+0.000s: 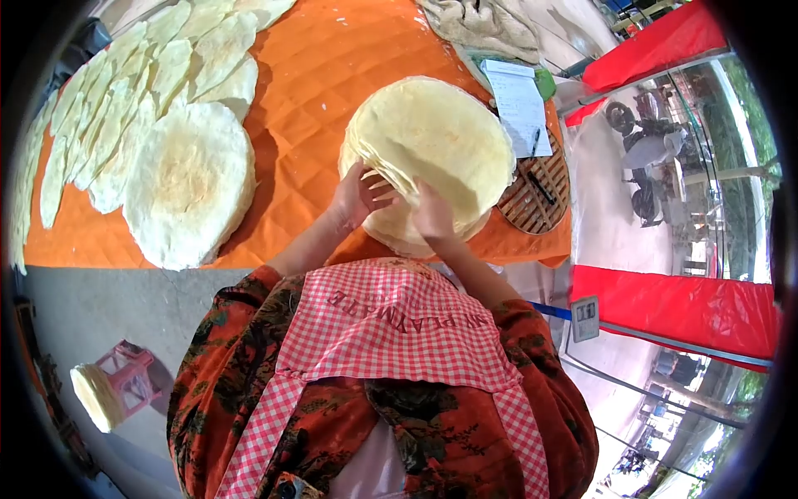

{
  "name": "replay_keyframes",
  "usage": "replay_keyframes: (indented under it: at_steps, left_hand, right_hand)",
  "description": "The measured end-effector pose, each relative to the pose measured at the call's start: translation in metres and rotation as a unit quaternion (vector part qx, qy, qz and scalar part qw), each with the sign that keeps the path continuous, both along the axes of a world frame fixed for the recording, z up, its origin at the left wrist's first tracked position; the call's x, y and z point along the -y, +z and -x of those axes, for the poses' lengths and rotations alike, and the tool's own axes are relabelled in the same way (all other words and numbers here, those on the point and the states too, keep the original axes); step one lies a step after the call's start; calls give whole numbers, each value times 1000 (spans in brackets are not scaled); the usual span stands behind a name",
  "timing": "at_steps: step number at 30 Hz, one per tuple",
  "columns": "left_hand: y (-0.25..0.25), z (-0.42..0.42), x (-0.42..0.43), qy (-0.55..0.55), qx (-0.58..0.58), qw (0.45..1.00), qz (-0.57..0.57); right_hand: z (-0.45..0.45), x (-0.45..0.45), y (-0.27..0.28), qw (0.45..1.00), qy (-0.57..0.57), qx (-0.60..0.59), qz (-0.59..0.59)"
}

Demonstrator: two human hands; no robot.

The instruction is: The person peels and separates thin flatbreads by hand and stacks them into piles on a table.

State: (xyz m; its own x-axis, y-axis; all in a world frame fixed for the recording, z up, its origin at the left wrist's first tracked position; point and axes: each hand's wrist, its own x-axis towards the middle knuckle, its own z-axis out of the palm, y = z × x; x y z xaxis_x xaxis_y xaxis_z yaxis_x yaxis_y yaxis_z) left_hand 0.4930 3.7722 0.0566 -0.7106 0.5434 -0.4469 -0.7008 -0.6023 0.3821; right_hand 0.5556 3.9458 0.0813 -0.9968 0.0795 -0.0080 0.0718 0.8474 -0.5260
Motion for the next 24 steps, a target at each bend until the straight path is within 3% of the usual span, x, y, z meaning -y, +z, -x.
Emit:
replay_keyframes:
  at_steps: [1, 3, 4, 7, 8, 12, 14, 15, 17, 20, 21, 22, 24]
  left_hand:
    - [-9, 0, 0, 2, -10, 1000, -5]
    - [-32, -3, -8, -14, -48, 993, 111]
    - [-37, -5, -10, -24, -67, 983, 170]
    - [-31, -6, -10, -16, -45, 987, 150]
    - [-33, -4, -11, -8, -36, 990, 139]
    - [-37, 3, -4, -18, 3, 997, 74]
    - [-17, 6, 6, -4, 82, 997, 11]
    - [-6, 6, 13, 9, 87, 996, -25]
    - [10, -1, 27, 34, 98, 990, -94]
    - [7, -5, 34, 41, -31, 984, -171]
    - [-21, -5, 33, 51, 9, 992, -119]
    - [-15, -5, 34, 41, -18, 997, -56]
    - [-7, -13, 30, 12, -71, 995, 67]
  right_hand:
    - [11, -12, 3, 998, 27, 50, -31]
    - [51, -39, 29, 987, -21, 124, -99]
    - [91, -84, 13, 990, 20, 100, -93]
    - [139, -120, 156, 994, 25, -6, -110]
    - [127, -101, 206, 973, 3, -88, -213]
    - [83, -62, 252, 953, 0, -116, -281]
    - [57, -60, 185, 962, 36, -172, -211]
    - [40, -53, 151, 943, 91, -223, -229]
    - [10, -28, 79, 943, 133, -224, -207]
    - [-25, -9, -28, 966, 214, -58, -130]
    - [-33, -2, -25, 957, 214, -108, -165]
    - [-36, 4, -16, 943, 213, -159, -201]
    - [-26, -13, -4, 953, 261, -115, -104]
